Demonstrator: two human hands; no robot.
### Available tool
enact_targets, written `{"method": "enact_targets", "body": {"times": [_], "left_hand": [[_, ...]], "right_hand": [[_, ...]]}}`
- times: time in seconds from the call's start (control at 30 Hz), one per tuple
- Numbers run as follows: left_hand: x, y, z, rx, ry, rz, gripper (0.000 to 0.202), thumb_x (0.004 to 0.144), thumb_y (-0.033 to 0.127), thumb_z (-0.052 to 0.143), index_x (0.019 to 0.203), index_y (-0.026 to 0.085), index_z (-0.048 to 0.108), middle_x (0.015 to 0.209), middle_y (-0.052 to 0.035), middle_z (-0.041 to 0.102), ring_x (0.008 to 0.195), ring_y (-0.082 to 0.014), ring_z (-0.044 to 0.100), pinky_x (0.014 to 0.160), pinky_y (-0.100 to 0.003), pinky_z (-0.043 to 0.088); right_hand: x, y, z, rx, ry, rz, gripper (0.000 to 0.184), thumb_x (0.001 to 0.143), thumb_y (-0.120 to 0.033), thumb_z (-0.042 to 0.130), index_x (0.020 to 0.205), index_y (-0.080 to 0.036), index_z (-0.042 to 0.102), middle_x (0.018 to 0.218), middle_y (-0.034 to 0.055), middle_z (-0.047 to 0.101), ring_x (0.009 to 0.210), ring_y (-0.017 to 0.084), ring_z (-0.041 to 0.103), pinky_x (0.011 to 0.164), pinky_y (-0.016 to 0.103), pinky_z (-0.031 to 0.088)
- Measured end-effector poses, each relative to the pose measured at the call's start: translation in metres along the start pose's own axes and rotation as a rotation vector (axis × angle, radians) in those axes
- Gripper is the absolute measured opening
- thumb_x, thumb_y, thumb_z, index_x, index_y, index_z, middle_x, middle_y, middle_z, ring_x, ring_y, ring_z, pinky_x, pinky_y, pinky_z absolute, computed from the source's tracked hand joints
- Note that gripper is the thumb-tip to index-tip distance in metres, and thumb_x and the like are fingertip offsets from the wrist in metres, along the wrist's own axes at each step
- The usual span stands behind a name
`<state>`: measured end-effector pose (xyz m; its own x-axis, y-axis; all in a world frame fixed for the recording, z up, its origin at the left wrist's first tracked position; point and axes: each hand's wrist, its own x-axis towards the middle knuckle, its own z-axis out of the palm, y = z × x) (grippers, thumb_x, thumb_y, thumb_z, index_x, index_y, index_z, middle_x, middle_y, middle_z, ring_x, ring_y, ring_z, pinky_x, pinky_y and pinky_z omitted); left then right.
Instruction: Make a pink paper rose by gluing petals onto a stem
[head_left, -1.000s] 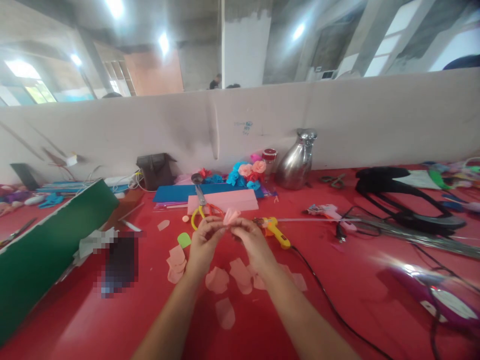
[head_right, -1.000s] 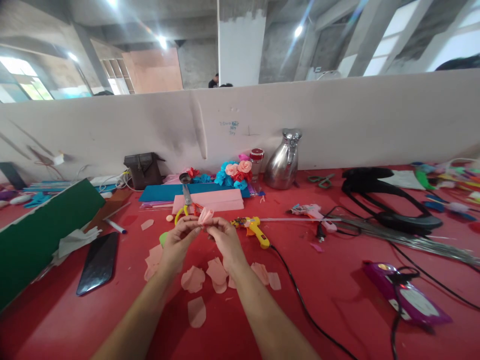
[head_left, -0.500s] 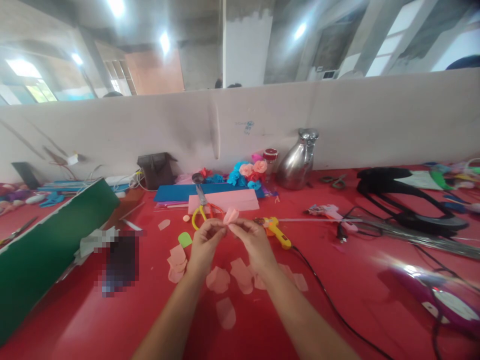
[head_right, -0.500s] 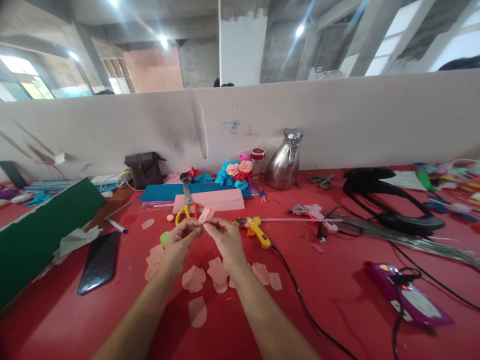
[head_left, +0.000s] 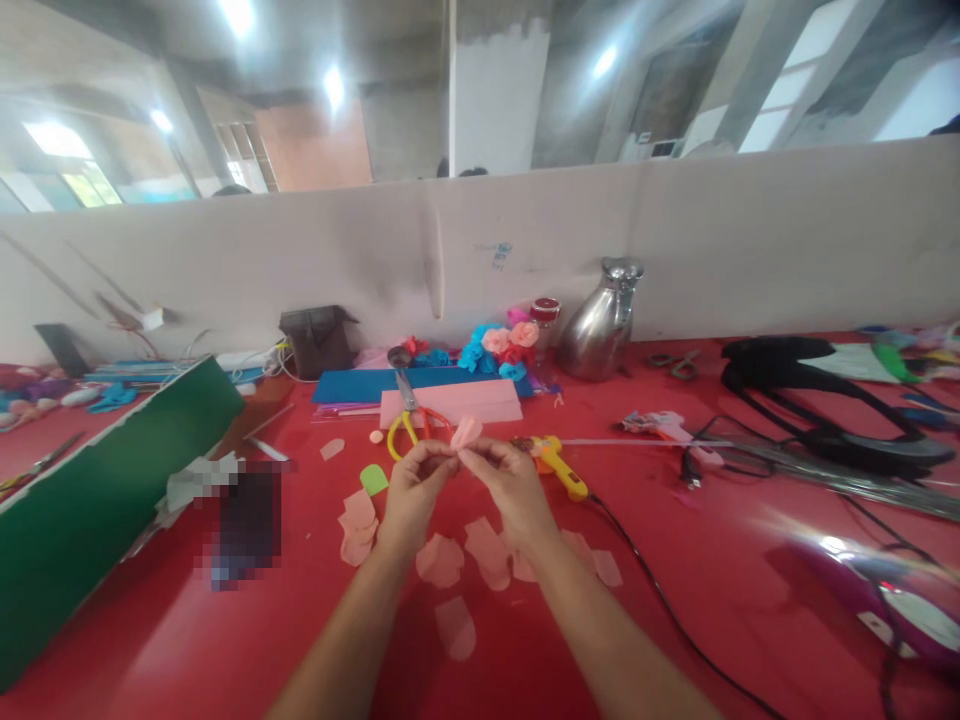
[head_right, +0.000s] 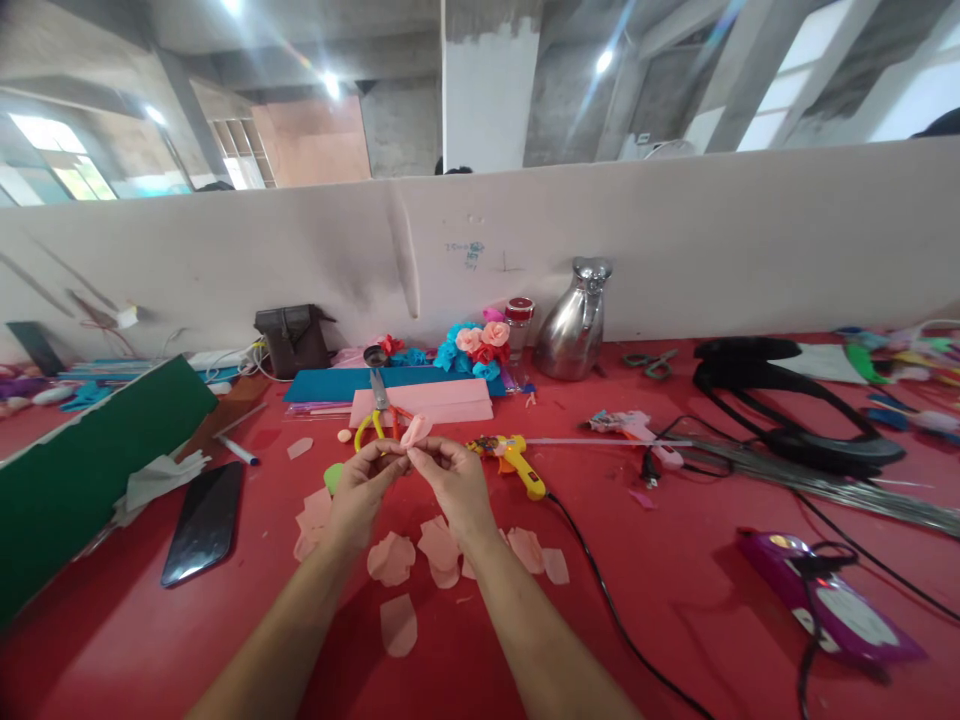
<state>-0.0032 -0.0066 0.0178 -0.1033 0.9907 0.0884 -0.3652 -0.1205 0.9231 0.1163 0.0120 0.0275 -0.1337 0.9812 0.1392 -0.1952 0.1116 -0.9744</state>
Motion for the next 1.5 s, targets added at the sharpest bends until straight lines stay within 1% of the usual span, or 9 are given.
{"method": "enact_targets", "body": {"times": [0.13, 0.27, 0.47, 0.7, 0.97, 1.1, 1.23, 1.37, 1.5], "left_hand": [[0.001, -0.002, -0.002, -0.008, 0.014, 0.040, 0.013, 0.068, 0.023, 0.068, 0.079, 0.017, 0.064, 0.077, -0.0002, 0.063, 0.076, -0.0113, 0.056, 0.076, -0.024, 0.043], [0.002, -0.004, -0.003, -0.037, 0.020, 0.037, 0.011, 0.070, 0.024, 0.066, 0.078, 0.016, 0.064, 0.075, 0.0001, 0.061, 0.072, -0.0101, 0.055, 0.073, -0.024, 0.043], [0.001, -0.001, -0.003, -0.136, -0.004, -0.022, 0.011, 0.071, 0.025, 0.067, 0.078, 0.017, 0.063, 0.072, 0.0013, 0.060, 0.065, -0.0083, 0.054, 0.066, -0.022, 0.043], [0.000, 0.004, -0.002, -0.211, -0.009, -0.059, 0.011, 0.069, 0.022, 0.069, 0.077, 0.017, 0.063, 0.071, 0.0009, 0.060, 0.064, -0.0080, 0.055, 0.065, -0.021, 0.044], [0.002, 0.000, -0.004, -0.296, -0.041, -0.098, 0.012, 0.069, 0.023, 0.069, 0.078, 0.018, 0.065, 0.072, 0.0012, 0.062, 0.064, -0.0075, 0.057, 0.068, -0.022, 0.045], [0.002, 0.000, -0.003, -0.254, -0.040, -0.138, 0.020, 0.065, 0.022, 0.072, 0.083, 0.018, 0.068, 0.074, 0.0004, 0.064, 0.061, -0.0067, 0.056, 0.065, -0.020, 0.044], [0.002, -0.001, -0.003, -0.143, -0.001, -0.173, 0.028, 0.061, 0.022, 0.074, 0.088, 0.017, 0.070, 0.071, -0.0011, 0.066, 0.056, -0.0057, 0.053, 0.056, -0.018, 0.041], [0.003, -0.003, -0.003, -0.033, 0.039, -0.169, 0.028, 0.062, 0.025, 0.074, 0.088, 0.016, 0.072, 0.064, -0.0009, 0.064, 0.054, -0.0055, 0.050, 0.052, -0.018, 0.037], [0.006, -0.005, -0.004, -0.011, 0.100, -0.124, 0.027, 0.062, 0.027, 0.074, 0.085, 0.014, 0.072, 0.064, -0.0010, 0.063, 0.054, -0.0053, 0.048, 0.054, -0.019, 0.037]], "right_hand": [[0.000, 0.000, 0.000, -0.017, -0.017, -0.032, 0.009, 0.071, -0.028, 0.065, 0.072, -0.019, 0.067, 0.071, -0.0005, 0.066, 0.073, 0.015, 0.059, 0.072, 0.027, 0.044], [-0.001, -0.003, 0.002, 0.023, -0.050, -0.013, 0.010, 0.071, -0.028, 0.066, 0.071, -0.019, 0.067, 0.071, -0.0004, 0.065, 0.070, 0.014, 0.059, 0.073, 0.028, 0.045], [-0.002, -0.003, 0.002, 0.021, -0.090, 0.006, 0.012, 0.070, -0.029, 0.066, 0.073, -0.018, 0.068, 0.071, 0.0005, 0.065, 0.070, 0.015, 0.058, 0.070, 0.028, 0.046], [-0.002, -0.001, 0.003, 0.022, -0.069, 0.022, 0.013, 0.068, -0.030, 0.067, 0.074, -0.018, 0.068, 0.071, 0.0001, 0.065, 0.071, 0.015, 0.058, 0.072, 0.030, 0.046], [-0.001, -0.001, 0.002, 0.001, -0.073, 0.009, 0.011, 0.070, -0.029, 0.066, 0.074, -0.018, 0.068, 0.069, 0.0003, 0.065, 0.068, 0.014, 0.058, 0.069, 0.027, 0.046], [-0.001, -0.002, 0.002, -0.007, -0.023, 0.019, 0.014, 0.070, -0.030, 0.066, 0.078, -0.019, 0.070, 0.072, 0.0010, 0.066, 0.070, 0.015, 0.058, 0.068, 0.027, 0.047], [-0.001, -0.002, 0.002, -0.034, 0.010, 0.032, 0.021, 0.070, -0.034, 0.066, 0.082, -0.018, 0.070, 0.074, 0.0028, 0.068, 0.072, 0.017, 0.060, 0.069, 0.029, 0.047], [0.003, -0.001, -0.004, -0.185, 0.005, 0.016, 0.023, 0.072, -0.038, 0.062, 0.079, -0.017, 0.069, 0.074, 0.0030, 0.067, 0.075, 0.018, 0.060, 0.070, 0.029, 0.045], [0.012, -0.006, -0.032, -0.581, 0.076, -0.063, 0.020, 0.076, -0.036, 0.055, 0.079, -0.019, 0.064, 0.078, 0.0033, 0.067, 0.075, 0.018, 0.060, 0.070, 0.029, 0.043]]}}
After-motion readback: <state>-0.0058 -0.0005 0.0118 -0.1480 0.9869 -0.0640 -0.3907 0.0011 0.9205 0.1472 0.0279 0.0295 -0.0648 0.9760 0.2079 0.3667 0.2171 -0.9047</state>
